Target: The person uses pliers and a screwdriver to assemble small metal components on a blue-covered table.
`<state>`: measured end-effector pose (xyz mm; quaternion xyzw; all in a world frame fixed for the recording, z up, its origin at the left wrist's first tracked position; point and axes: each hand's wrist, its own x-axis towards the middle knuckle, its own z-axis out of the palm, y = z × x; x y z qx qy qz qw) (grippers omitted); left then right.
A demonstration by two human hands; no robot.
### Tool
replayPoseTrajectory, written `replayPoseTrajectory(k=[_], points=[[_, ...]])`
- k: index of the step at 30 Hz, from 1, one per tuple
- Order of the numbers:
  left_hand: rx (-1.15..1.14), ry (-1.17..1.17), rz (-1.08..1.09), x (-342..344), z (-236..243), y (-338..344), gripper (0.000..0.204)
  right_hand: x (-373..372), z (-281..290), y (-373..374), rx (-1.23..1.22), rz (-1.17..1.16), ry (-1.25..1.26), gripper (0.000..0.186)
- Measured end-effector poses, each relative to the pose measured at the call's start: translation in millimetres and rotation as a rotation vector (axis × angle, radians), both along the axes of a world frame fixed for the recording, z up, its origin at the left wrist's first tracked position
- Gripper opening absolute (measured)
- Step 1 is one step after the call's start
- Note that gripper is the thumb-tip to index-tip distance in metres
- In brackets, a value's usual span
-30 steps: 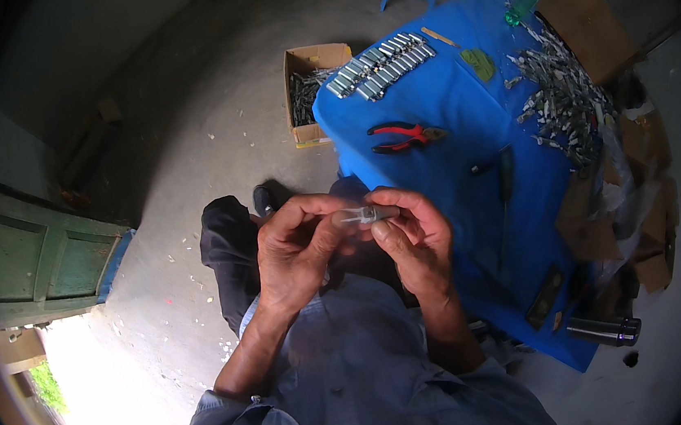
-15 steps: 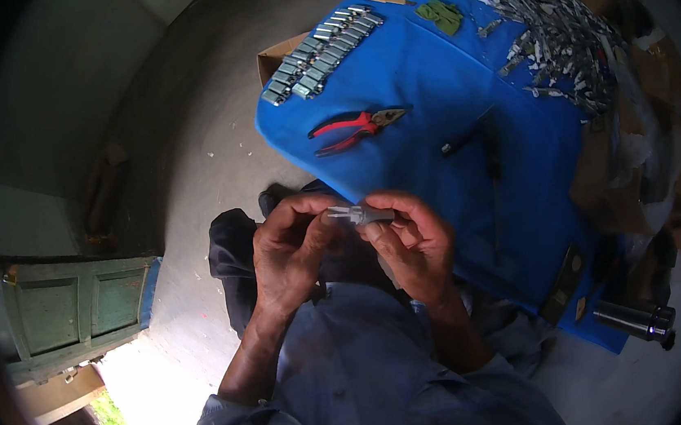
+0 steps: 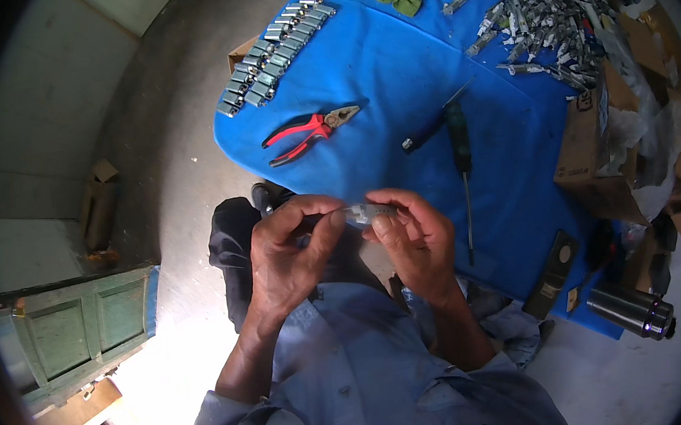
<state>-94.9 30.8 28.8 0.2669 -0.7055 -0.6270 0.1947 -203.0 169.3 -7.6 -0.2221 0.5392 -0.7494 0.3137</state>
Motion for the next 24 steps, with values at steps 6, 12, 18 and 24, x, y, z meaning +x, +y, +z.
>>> replayPoseTrajectory(k=[6, 12, 18, 24], points=[[0.202, -0.021, 0.024, -4.0, -14.3, 4.9, 0.008, -5.0, -3.5, -2.9, 0.109, -0.058, -0.203, 0.022], [0.259, -0.112, -0.068, -2.3, -34.1, -3.8, 0.014, -1.2, -19.9, -4.6, 0.165, -0.13, -0.113, 0.018], [0.244, -0.102, -0.122, 12.7, -45.9, -26.8, 0.016, 2.1, -29.1, -14.3, 0.328, -0.175, 0.083, 0.02], [0.369, -0.054, -0.018, 55.1, -58.0, -57.9, 0.014, -8.4, -41.8, -25.9, 0.561, -0.403, 0.262, 0.023]])
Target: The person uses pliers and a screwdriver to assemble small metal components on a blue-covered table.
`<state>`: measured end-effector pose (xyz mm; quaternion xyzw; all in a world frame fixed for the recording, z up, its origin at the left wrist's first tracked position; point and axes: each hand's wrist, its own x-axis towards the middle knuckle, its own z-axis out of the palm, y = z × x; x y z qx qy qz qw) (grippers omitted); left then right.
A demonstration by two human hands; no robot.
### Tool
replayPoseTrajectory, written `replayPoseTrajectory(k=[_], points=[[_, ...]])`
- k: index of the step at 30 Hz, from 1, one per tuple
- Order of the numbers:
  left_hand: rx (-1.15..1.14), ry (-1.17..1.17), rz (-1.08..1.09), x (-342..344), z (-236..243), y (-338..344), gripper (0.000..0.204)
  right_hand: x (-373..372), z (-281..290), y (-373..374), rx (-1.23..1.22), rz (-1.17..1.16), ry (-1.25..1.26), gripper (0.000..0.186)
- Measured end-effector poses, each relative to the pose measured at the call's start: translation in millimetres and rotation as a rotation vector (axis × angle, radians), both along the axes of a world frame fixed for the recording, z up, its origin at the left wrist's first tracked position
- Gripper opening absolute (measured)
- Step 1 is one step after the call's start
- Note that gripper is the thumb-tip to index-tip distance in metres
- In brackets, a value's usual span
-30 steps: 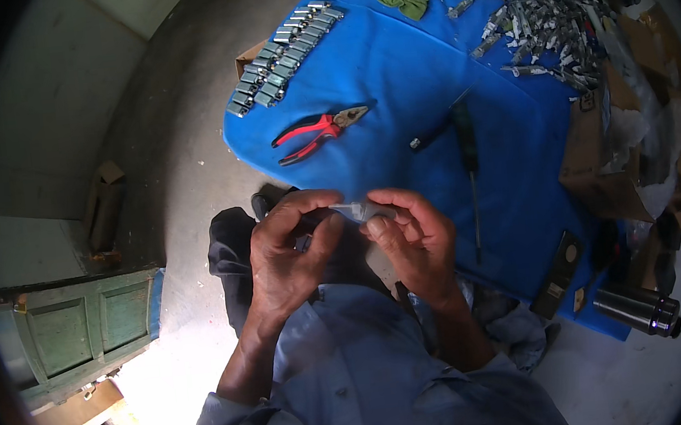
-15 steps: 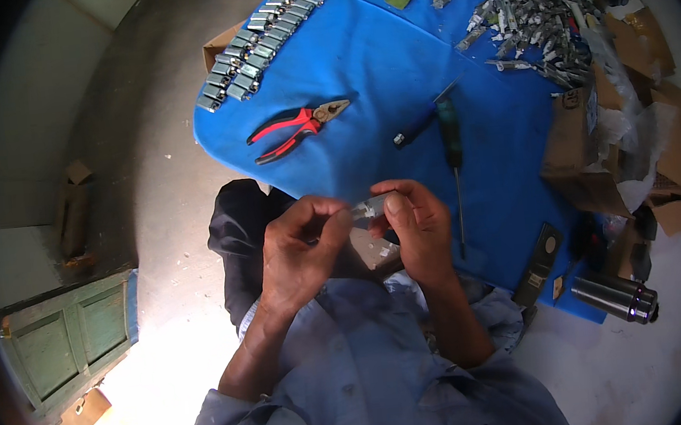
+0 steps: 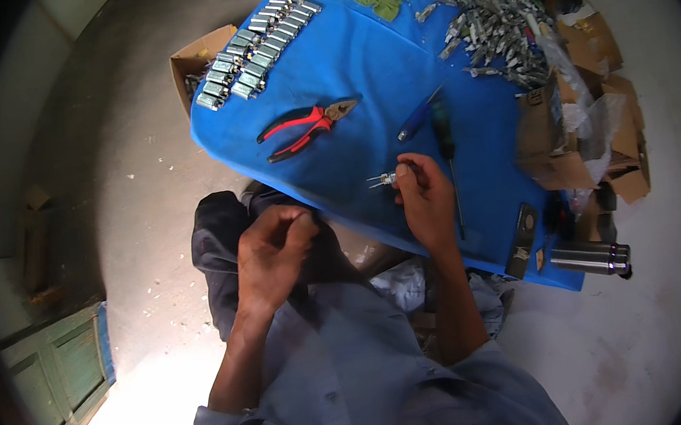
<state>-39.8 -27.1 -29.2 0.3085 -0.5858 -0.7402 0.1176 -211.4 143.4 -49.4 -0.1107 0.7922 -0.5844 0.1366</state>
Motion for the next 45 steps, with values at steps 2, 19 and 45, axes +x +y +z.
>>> replayPoseTrajectory(k=[2, 19, 45], points=[[0.058, 0.047, 0.03, 18.6, -7.4, -11.1, 0.015, -1.5, 4.8, -1.8, 0.157, 0.003, 0.056, 0.025], [-0.082, 0.223, 0.204, 99.7, 3.7, -83.5, 0.015, -22.4, -26.5, 7.9, 0.294, -0.052, 0.389, 0.027], [-0.834, 0.013, -0.001, -36.2, 32.3, -62.5, 0.017, -14.6, 3.7, 15.9, -0.059, -0.211, -0.06, 0.017]])
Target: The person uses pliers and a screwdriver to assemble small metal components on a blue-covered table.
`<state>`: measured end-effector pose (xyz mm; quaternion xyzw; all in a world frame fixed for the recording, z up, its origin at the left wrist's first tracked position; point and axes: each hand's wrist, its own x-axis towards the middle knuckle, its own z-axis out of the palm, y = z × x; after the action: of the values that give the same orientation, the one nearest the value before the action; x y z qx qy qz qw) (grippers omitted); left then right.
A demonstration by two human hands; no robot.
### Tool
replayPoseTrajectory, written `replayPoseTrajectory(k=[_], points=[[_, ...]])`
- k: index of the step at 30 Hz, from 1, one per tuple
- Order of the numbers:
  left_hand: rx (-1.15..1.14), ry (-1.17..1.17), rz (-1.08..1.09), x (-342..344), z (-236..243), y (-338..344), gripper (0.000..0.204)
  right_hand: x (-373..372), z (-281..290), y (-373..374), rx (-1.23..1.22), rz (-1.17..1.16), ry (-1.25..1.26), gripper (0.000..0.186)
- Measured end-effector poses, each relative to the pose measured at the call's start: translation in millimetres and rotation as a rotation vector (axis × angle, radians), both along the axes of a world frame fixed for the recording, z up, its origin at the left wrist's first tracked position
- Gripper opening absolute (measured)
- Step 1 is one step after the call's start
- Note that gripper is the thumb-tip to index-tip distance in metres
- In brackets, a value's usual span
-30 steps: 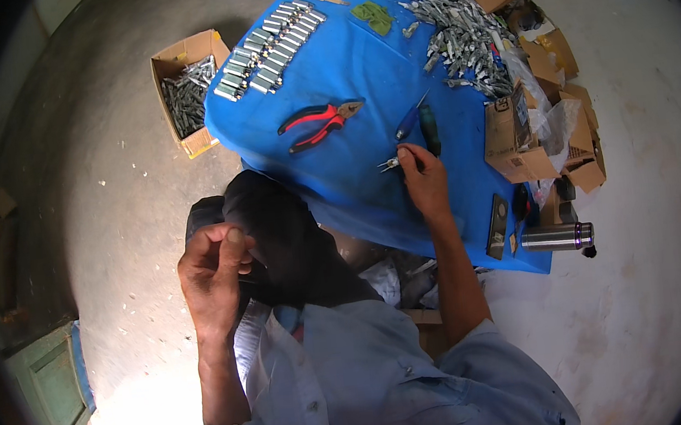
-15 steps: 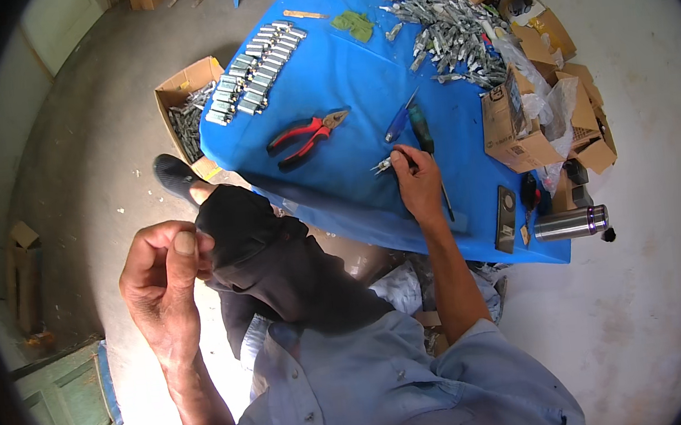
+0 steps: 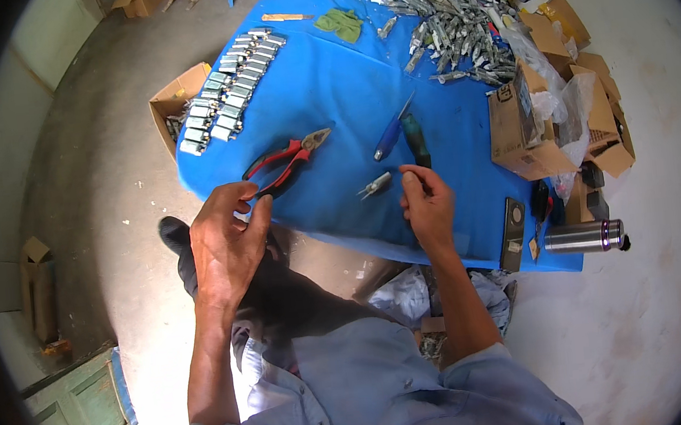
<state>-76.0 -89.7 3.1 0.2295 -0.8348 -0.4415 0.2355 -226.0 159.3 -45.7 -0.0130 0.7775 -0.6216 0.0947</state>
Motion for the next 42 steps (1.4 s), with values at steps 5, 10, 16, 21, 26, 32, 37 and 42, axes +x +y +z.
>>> replayPoseTrajectory(k=[5, 10, 16, 21, 26, 32, 37, 42], points=[[-0.21, -0.005, -0.226, -34.9, -21.5, 33.0, 0.022, -51.0, 20.1, 14.1, 0.433, -0.04, 0.526, 0.022], [-0.244, -0.001, -0.34, -63.5, -43.5, 74.0, 0.029, -83.4, 11.8, 12.1, 0.928, 0.055, 0.589, 0.034], [-0.267, -0.017, -0.319, -93.5, -58.5, 90.3, 0.029, -88.6, 7.2, 18.5, 0.786, 0.066, 0.394, 0.03], [-0.274, 0.056, -0.305, -95.7, -72.1, 90.4, 0.024, -82.9, 72.9, 4.9, 0.252, -0.033, 0.314, 0.023], [-0.239, 0.11, -0.305, -96.1, -76.8, 89.6, 0.023, -71.3, 104.2, -30.1, -0.118, -0.161, 0.474, 0.022], [-0.225, 0.141, -0.299, -96.7, -77.2, 89.7, 0.023, -70.7, 90.3, -53.4, -0.338, -0.016, 0.654, 0.044], [-0.226, 0.153, -0.295, -96.7, -79.2, 89.2, 0.023, -67.8, 72.3, -59.1, -0.382, 0.047, 0.732, 0.051], [-0.226, 0.15, -0.292, -97.0, -79.1, 89.6, 0.022, -65.3, 61.4, -70.0, -0.268, 0.061, 0.829, 0.046]])
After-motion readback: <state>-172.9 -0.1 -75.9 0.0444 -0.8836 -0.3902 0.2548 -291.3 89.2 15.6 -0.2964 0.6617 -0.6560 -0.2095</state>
